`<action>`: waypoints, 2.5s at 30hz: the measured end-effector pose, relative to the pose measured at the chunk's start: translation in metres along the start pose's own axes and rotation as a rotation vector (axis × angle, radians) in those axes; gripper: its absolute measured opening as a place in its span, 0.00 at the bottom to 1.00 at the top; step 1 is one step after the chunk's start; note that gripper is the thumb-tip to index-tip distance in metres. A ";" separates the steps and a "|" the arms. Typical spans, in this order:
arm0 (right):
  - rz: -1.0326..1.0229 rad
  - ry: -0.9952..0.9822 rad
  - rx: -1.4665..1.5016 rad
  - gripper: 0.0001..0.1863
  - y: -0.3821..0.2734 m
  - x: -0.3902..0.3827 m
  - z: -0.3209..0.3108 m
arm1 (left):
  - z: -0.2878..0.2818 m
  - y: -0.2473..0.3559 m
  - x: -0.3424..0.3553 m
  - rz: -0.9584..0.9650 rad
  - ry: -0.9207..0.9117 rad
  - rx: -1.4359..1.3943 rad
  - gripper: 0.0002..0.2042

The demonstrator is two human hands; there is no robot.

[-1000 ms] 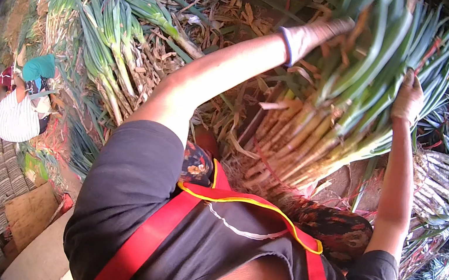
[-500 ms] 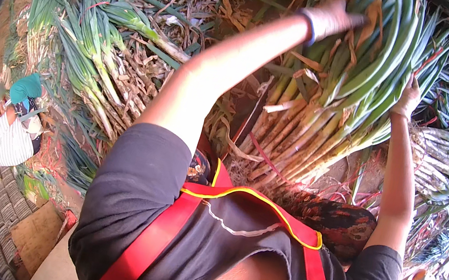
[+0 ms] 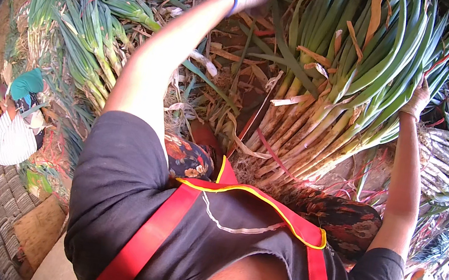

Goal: The person sits on the ground and bundles green onions by hand. They gather the onions, align the roots, and tie them with red plastic strips. The person also peels the outer layers of the onions and places the finished bundles on the ground.

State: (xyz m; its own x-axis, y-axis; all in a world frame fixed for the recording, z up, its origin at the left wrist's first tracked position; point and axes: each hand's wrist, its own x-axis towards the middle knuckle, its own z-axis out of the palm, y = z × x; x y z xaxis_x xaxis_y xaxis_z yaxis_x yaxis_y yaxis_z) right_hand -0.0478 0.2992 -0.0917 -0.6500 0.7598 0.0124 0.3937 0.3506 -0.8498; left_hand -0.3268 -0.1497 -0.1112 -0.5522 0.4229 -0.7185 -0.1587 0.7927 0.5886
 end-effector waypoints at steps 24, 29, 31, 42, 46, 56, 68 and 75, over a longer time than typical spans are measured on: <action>-0.014 0.022 0.110 0.23 -0.009 -0.003 0.004 | -0.019 -0.050 0.007 0.102 0.356 0.561 0.16; -0.029 0.053 0.032 0.25 -0.008 -0.003 0.002 | -0.122 -0.066 -0.015 0.092 0.773 -0.422 0.13; -0.016 0.027 -0.001 0.22 -0.014 -0.002 0.006 | -0.126 -0.073 -0.037 0.139 1.048 -0.089 0.12; -0.005 0.060 0.027 0.24 -0.018 -0.006 0.008 | 0.107 -0.028 -0.034 0.539 0.533 0.854 0.26; -0.062 0.053 -0.109 0.24 -0.020 -0.002 0.007 | 0.085 -0.020 0.009 0.154 0.084 0.998 0.18; -0.031 0.024 0.085 0.23 -0.017 -0.005 0.010 | -0.147 -0.117 -0.031 -0.109 0.912 0.501 0.21; -0.030 0.038 0.087 0.23 -0.030 -0.010 0.011 | 0.074 -0.031 -0.056 0.032 -0.300 -0.802 0.16; -0.029 0.123 -0.097 0.22 0.004 -0.002 0.003 | 0.075 0.136 -0.104 0.558 -0.222 -0.552 0.07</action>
State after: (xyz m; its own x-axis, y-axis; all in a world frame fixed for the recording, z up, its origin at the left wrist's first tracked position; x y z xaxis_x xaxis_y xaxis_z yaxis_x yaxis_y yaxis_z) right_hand -0.0465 0.2975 -0.0967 -0.5797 0.8080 0.1053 0.4411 0.4198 -0.7932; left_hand -0.2292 -0.0531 0.0155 -0.5035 0.8147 -0.2879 -0.3205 0.1333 0.9378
